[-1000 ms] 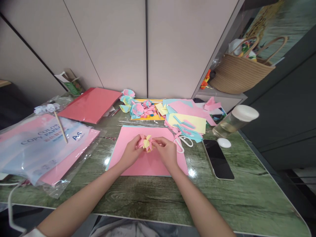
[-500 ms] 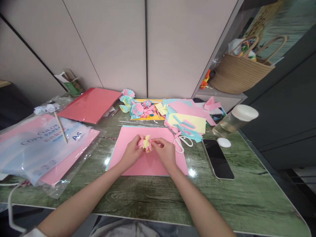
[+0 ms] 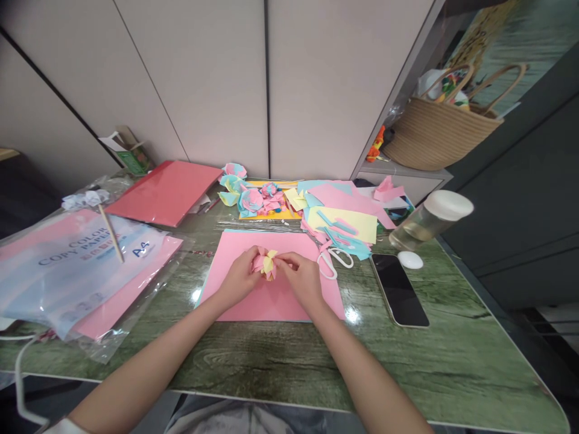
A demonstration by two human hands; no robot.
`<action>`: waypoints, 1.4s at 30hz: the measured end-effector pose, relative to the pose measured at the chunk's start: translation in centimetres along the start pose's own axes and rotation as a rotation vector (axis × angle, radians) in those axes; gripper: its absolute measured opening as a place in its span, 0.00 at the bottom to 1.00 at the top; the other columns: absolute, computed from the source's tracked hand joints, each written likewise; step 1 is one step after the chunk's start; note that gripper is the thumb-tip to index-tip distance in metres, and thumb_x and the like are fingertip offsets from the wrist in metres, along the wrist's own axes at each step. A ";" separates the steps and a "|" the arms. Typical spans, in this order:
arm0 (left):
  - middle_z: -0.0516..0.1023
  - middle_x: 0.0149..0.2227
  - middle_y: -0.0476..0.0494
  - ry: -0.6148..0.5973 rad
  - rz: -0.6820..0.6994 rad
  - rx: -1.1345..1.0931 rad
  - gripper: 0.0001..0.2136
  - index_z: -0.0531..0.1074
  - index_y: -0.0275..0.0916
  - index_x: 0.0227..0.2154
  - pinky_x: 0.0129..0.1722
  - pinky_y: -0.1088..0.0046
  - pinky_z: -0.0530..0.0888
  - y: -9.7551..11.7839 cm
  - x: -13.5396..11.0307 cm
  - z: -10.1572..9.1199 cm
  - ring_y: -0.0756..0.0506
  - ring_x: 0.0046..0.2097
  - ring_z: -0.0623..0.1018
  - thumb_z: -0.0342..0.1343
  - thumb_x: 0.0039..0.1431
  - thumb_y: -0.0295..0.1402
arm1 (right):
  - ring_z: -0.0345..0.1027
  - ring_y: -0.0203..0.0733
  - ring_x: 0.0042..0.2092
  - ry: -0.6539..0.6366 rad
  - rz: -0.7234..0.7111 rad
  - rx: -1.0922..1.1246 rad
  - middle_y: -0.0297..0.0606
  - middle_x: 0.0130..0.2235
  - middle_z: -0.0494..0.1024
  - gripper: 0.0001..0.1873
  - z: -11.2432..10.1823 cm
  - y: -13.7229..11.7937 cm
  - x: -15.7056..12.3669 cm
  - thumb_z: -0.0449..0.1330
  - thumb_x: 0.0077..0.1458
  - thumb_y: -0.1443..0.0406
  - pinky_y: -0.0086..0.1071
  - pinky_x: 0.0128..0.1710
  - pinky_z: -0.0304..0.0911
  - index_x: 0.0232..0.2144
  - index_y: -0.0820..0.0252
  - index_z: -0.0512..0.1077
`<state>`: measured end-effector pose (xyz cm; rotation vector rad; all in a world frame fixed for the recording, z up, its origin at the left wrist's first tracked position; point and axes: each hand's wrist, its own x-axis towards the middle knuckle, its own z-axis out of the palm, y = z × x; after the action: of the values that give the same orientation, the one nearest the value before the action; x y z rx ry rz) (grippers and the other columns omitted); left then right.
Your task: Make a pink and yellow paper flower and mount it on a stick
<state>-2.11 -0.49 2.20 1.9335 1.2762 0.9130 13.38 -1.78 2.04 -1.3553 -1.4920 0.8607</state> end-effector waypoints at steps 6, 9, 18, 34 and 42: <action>0.70 0.37 0.46 -0.014 -0.017 0.025 0.11 0.63 0.40 0.36 0.37 0.70 0.63 0.0 -0.2 -0.1 0.45 0.39 0.67 0.48 0.46 0.25 | 0.69 0.38 0.33 0.011 -0.042 -0.113 0.34 0.33 0.78 0.09 -0.1 -0.4 -0.1 0.54 0.49 0.62 0.30 0.33 0.62 0.30 0.57 0.74; 0.70 0.36 0.47 -0.034 -0.022 0.031 0.10 0.63 0.40 0.35 0.36 0.71 0.63 0.0 -0.2 -0.1 0.46 0.38 0.68 0.48 0.47 0.25 | 0.69 0.38 0.33 -0.002 -0.054 -0.133 0.34 0.32 0.77 0.09 -0.1 -0.4 -0.1 0.53 0.50 0.62 0.30 0.33 0.61 0.30 0.57 0.73; 0.69 0.32 0.49 -0.030 -0.062 -0.050 0.08 0.62 0.39 0.32 0.34 0.73 0.63 -0.5 0.1 0.0 0.48 0.34 0.68 0.49 0.46 0.27 | 0.69 0.38 0.35 -0.056 -0.071 -0.113 0.34 0.34 0.77 0.10 -0.2 0.1 0.1 0.53 0.52 0.61 0.31 0.35 0.62 0.32 0.56 0.73; 0.64 0.25 0.53 -0.070 -0.194 -0.303 0.04 0.61 0.37 0.27 0.28 0.77 0.61 -1.3 0.7 0.1 0.52 0.28 0.64 0.48 0.46 0.29 | 0.68 0.38 0.34 -0.060 -0.050 -0.091 0.35 0.36 0.77 0.11 -0.3 0.1 0.1 0.54 0.50 0.62 0.31 0.33 0.62 0.36 0.55 0.74; 0.62 0.24 0.53 -0.098 -0.232 -0.401 0.03 0.61 0.36 0.25 0.26 0.78 0.61 -1.7 1.0 0.3 0.52 0.27 0.63 0.48 0.45 0.29 | 0.68 0.37 0.32 -0.049 -0.015 -0.077 0.35 0.36 0.77 0.12 -0.1 0.4 0.2 0.56 0.47 0.64 0.29 0.31 0.62 0.36 0.56 0.73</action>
<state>-2.39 0.96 0.81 1.4682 1.1308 0.8666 13.64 -1.54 1.70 -1.3859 -1.5853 0.8395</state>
